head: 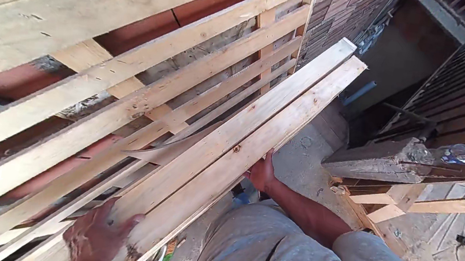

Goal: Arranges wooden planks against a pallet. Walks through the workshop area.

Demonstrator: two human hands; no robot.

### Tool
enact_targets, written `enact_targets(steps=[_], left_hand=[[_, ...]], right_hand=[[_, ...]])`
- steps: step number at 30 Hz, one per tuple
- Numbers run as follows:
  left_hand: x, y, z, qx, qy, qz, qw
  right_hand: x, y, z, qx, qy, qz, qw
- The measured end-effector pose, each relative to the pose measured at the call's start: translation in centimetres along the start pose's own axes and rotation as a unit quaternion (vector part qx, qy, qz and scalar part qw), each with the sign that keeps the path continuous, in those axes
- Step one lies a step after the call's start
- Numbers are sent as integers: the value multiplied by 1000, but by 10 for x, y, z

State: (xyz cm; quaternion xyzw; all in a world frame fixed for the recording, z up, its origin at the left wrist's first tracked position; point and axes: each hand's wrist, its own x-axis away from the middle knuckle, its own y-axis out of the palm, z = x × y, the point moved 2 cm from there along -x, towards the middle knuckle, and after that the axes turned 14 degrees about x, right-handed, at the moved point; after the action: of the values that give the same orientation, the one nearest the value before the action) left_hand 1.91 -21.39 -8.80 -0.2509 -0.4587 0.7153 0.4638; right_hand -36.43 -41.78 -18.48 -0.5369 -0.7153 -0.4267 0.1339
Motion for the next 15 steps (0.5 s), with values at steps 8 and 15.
enact_targets(steps=[8, 15], left_hand=[[-48, -11, -13, 11, -7, 28, 1000], [-56, -12, -6, 52, -57, 49, 996]], right_hand=[[-20, 20, -18, 8, 29, 7, 1000], [-50, 43, -36, 39, 45, -5, 998]])
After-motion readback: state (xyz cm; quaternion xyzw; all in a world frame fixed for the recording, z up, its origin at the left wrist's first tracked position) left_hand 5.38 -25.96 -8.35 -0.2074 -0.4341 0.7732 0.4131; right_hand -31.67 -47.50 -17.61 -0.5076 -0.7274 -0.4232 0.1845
